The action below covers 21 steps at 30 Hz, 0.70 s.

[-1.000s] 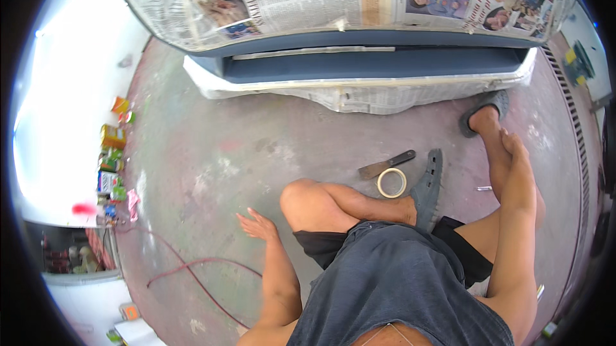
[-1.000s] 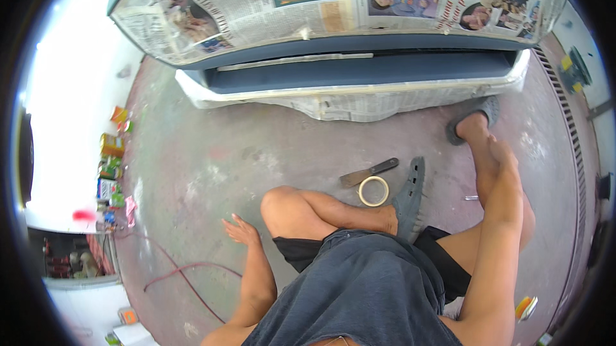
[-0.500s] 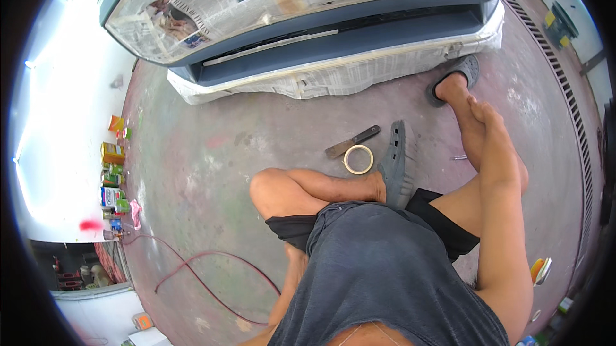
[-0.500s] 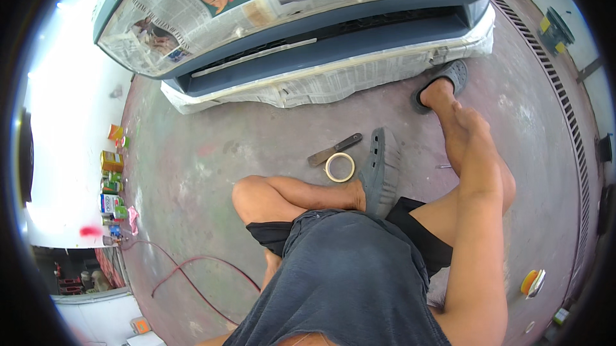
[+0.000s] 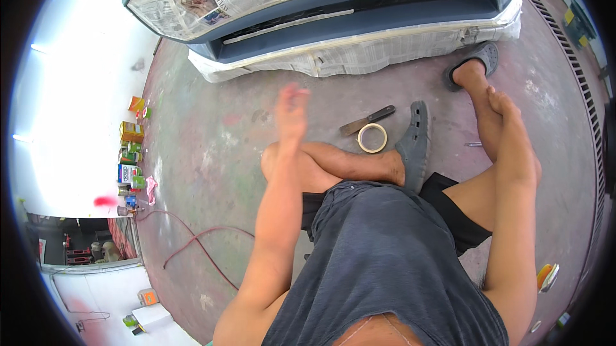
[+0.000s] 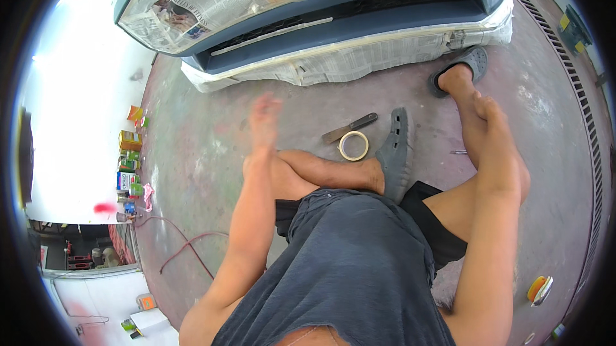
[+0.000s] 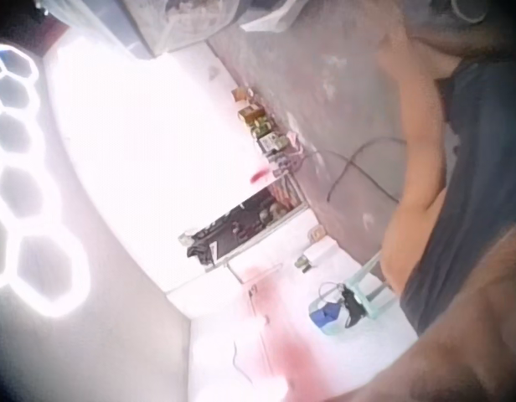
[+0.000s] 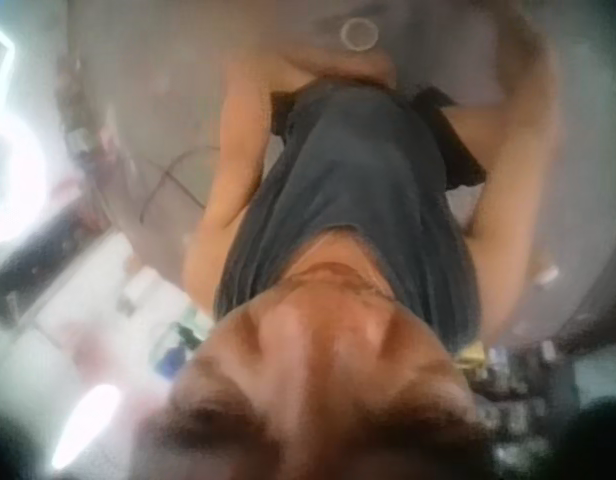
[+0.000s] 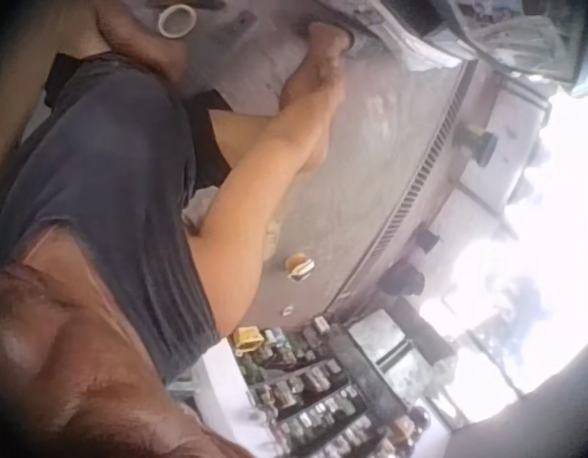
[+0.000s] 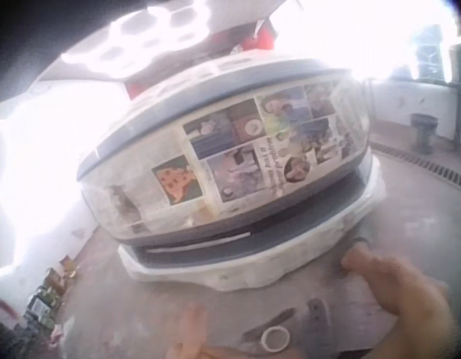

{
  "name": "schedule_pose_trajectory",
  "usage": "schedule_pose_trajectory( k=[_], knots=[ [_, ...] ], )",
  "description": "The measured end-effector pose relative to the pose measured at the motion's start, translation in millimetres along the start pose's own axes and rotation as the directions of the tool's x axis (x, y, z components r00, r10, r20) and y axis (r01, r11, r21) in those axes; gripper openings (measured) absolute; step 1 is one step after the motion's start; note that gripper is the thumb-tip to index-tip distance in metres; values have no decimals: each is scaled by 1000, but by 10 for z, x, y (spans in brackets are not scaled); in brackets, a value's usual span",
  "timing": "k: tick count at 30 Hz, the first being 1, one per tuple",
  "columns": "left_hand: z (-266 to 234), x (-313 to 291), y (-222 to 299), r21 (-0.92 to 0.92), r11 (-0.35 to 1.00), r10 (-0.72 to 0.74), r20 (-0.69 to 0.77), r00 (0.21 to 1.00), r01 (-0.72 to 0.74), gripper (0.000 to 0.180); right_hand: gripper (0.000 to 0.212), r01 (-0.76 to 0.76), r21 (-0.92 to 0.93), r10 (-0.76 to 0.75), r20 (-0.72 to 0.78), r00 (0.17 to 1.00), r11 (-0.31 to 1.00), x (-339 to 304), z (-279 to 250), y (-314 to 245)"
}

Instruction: The person sits on the floor and applies masking tape to the edge of a car part covered with newspaper. They repeatedly tear pieces of tape and press them along the trim, smoothing each segment by hand.

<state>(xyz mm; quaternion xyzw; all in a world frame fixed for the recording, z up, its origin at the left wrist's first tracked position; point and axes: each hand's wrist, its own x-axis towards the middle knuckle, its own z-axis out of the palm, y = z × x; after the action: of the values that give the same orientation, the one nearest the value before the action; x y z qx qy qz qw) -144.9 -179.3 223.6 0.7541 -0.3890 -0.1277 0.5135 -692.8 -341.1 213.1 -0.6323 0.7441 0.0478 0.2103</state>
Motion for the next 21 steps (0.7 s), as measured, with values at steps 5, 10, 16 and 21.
schedule_pose_trajectory(
  k=[5,10,16,21],
  knots=[
    [872,17,-667,549,835,-282,388,878,26,56,72,-8,-42,7,-12,1000,999,186,0,20],
    [1143,-94,-578,621,776,-471,451,758,112,44,74,-36,-127,35,-6,999,991,696,-90,-196],
    [1272,-356,-389,609,725,-190,625,757,-321,38,75,-72,-211,91,82,992,975,1319,-176,-460],
    [1166,-424,-532,582,692,-85,654,752,-427,36,67,-105,-273,113,14,994,956,1297,-89,-708]
  ],
)
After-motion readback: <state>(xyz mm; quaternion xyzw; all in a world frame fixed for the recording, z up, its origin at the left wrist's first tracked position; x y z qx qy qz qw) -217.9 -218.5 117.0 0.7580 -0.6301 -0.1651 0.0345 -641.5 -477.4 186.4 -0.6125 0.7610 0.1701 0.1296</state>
